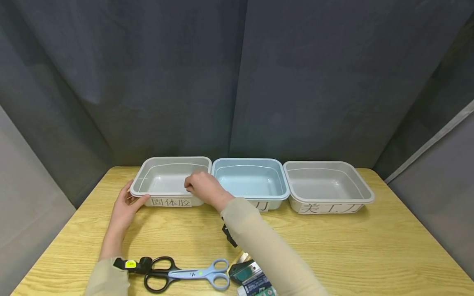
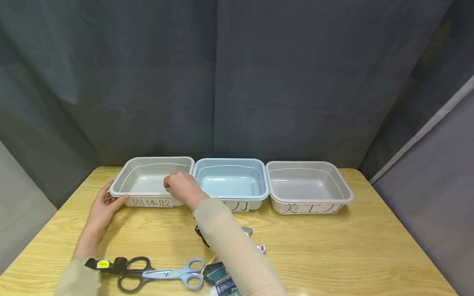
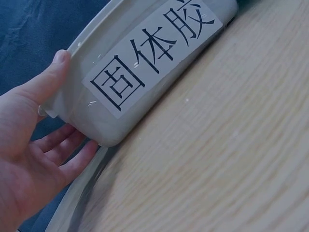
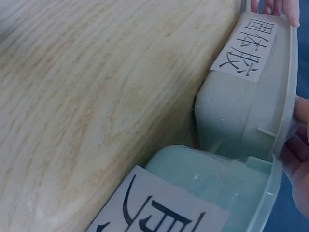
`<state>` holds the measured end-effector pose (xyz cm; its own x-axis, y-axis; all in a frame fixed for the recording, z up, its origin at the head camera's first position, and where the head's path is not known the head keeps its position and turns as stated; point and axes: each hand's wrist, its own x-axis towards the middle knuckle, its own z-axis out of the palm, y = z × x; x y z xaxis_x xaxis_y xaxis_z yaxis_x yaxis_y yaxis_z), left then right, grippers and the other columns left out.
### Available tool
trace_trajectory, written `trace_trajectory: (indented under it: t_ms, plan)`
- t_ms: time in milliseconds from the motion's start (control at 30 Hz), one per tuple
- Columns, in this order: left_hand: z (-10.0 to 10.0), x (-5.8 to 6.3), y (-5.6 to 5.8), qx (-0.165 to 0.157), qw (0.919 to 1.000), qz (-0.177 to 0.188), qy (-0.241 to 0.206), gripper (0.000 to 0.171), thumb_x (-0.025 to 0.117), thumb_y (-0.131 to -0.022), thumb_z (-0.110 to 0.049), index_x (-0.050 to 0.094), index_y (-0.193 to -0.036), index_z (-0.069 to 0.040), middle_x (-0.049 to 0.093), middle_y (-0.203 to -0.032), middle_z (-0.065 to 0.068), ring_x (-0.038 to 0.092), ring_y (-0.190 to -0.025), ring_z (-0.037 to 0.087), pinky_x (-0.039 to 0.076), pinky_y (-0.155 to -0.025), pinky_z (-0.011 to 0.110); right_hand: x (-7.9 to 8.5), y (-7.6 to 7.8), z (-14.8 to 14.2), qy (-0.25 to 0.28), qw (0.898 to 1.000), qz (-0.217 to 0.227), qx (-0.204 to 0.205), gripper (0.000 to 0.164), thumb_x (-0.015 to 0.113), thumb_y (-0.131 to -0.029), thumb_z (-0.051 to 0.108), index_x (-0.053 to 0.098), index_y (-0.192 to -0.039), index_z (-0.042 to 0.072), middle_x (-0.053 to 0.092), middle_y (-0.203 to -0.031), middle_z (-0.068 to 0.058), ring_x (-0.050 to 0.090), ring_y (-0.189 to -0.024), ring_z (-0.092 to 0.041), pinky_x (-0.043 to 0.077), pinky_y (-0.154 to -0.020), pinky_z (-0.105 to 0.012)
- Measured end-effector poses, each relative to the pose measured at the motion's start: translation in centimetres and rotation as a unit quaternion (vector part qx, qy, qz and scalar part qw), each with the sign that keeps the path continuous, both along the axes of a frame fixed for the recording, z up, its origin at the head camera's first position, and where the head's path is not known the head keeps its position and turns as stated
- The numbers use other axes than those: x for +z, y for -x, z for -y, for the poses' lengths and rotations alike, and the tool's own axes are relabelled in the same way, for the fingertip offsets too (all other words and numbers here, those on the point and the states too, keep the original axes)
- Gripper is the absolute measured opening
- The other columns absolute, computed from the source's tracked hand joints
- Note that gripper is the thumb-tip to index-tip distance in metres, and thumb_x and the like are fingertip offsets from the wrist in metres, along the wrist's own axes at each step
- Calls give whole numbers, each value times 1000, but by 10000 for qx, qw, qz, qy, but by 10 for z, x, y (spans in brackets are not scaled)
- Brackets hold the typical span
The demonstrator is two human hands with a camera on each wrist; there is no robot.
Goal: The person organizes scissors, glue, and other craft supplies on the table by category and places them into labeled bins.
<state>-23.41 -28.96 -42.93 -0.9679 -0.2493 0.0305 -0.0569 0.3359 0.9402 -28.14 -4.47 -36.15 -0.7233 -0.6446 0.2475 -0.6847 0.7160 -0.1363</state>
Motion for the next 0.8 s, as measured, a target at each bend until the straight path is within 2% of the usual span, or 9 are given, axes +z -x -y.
trace_trajectory:
  t_ms: [233,467,633,700,800]
  plan:
    - [0,0,-2,-1,10000,23,59,85,63,-84,-38,10,-147,-21,29,-143,17,35,-125,29,35,-94,29,-4,2,0,217,9995,207,119,13,59,-89,15,71,-92,15,67,-90,5,60,-85,-7,46,-75,-17]
    - [0,-1,0,-15,10000,17,16,86,63,-83,-39,9,-147,-21,29,-143,17,33,-126,30,32,-101,41,-1,1,-4,234,9986,459,93,16,56,-91,15,70,-98,16,67,-97,4,60,-92,-8,46,-80,-18]
    - [0,-2,1,-11,10000,34,39,86,64,-83,-39,9,-147,-21,29,-143,17,34,-126,30,32,-101,41,4,0,-13,310,9982,494,159,17,56,-91,15,70,-99,15,68,-97,4,60,-91,-9,46,-82,-21]
    - [0,-1,1,-27,10000,49,58,86,64,-83,-39,9,-147,-20,29,-143,17,34,-126,30,34,-98,36,6,-1,-18,323,9979,509,215,16,56,-90,14,70,-99,14,68,-97,4,60,-90,-9,46,-83,-22]
    - [1,-1,1,-46,9999,59,107,86,64,-83,-39,10,-147,-20,30,-142,17,35,-125,29,36,-91,22,9,-2,-25,298,9978,504,299,16,57,-90,14,70,-99,14,68,-96,4,59,-89,-9,46,-83,-23]
